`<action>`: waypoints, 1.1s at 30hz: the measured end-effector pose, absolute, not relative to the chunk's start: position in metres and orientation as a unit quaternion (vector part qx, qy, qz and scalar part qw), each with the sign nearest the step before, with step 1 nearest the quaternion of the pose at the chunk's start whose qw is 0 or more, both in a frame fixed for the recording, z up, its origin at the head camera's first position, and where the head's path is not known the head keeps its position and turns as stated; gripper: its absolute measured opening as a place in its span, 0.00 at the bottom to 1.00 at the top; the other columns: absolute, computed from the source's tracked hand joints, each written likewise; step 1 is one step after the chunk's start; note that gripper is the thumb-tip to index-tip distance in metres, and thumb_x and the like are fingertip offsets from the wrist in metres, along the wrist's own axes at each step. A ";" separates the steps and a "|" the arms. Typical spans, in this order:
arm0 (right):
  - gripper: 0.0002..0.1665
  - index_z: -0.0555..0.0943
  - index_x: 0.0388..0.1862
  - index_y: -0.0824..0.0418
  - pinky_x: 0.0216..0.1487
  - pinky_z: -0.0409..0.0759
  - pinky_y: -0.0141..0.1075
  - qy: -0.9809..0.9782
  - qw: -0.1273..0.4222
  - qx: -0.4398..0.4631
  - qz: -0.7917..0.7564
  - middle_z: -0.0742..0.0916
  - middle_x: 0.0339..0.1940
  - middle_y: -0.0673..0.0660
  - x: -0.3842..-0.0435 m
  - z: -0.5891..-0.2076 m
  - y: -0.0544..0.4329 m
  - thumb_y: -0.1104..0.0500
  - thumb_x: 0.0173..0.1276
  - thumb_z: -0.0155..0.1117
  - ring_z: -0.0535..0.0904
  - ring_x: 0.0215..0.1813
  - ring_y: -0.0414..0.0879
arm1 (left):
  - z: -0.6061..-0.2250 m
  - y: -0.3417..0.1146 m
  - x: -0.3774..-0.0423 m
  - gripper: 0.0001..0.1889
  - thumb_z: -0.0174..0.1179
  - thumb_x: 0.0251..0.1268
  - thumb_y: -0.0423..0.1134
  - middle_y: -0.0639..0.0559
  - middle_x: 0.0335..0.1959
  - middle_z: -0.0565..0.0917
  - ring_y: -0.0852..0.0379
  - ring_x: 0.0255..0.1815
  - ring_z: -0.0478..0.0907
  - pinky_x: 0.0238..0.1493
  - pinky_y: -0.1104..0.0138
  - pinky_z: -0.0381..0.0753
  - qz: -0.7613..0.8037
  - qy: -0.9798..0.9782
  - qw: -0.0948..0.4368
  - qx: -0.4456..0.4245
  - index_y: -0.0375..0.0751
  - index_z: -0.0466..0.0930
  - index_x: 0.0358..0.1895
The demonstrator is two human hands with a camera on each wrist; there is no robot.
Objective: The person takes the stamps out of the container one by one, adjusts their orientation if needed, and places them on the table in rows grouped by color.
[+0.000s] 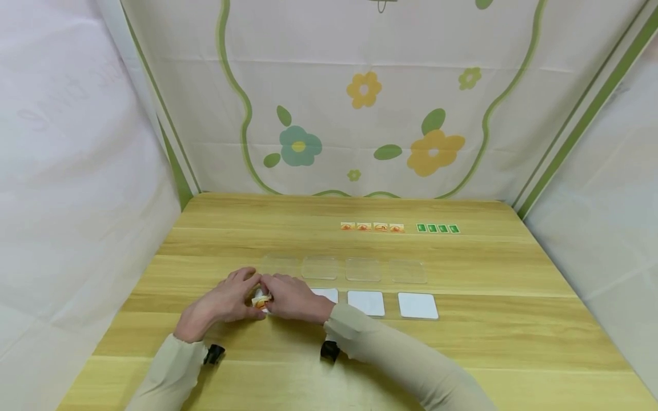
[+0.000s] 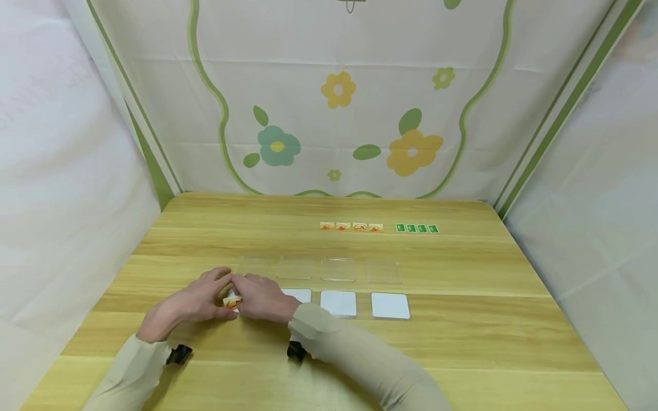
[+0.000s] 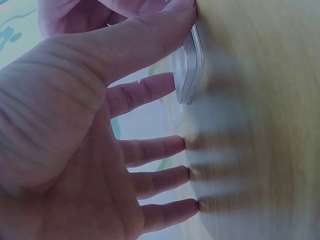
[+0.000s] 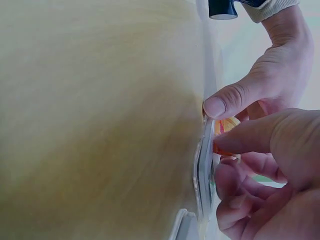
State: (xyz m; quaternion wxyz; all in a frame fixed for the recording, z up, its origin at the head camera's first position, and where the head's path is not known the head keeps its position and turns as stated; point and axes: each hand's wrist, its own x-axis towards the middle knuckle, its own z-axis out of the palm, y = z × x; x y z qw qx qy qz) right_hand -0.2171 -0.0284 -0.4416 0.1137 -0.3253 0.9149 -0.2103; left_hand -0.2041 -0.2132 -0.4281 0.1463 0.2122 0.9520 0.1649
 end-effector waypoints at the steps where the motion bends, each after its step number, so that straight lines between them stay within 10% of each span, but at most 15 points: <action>1: 0.12 0.72 0.39 0.50 0.26 0.65 0.29 0.913 0.112 -0.327 -0.217 0.75 0.29 0.44 -0.217 -0.442 -0.029 0.60 0.64 0.67 0.69 0.29 0.38 | -0.428 -0.214 -0.204 0.35 0.70 0.55 0.56 0.28 0.71 0.60 0.26 0.72 0.56 0.65 0.34 0.59 0.165 0.952 0.146 0.212 0.45 0.70 0.64; 33: 0.07 0.75 0.38 0.54 0.27 0.69 0.28 0.895 0.128 -0.279 -0.322 0.80 0.31 0.49 -0.246 -0.426 0.001 0.63 0.66 0.64 0.71 0.27 0.39 | -0.425 -0.212 -0.202 0.28 0.72 0.54 0.54 0.31 0.70 0.63 0.28 0.69 0.61 0.61 0.35 0.64 0.159 0.954 0.142 0.212 0.49 0.73 0.55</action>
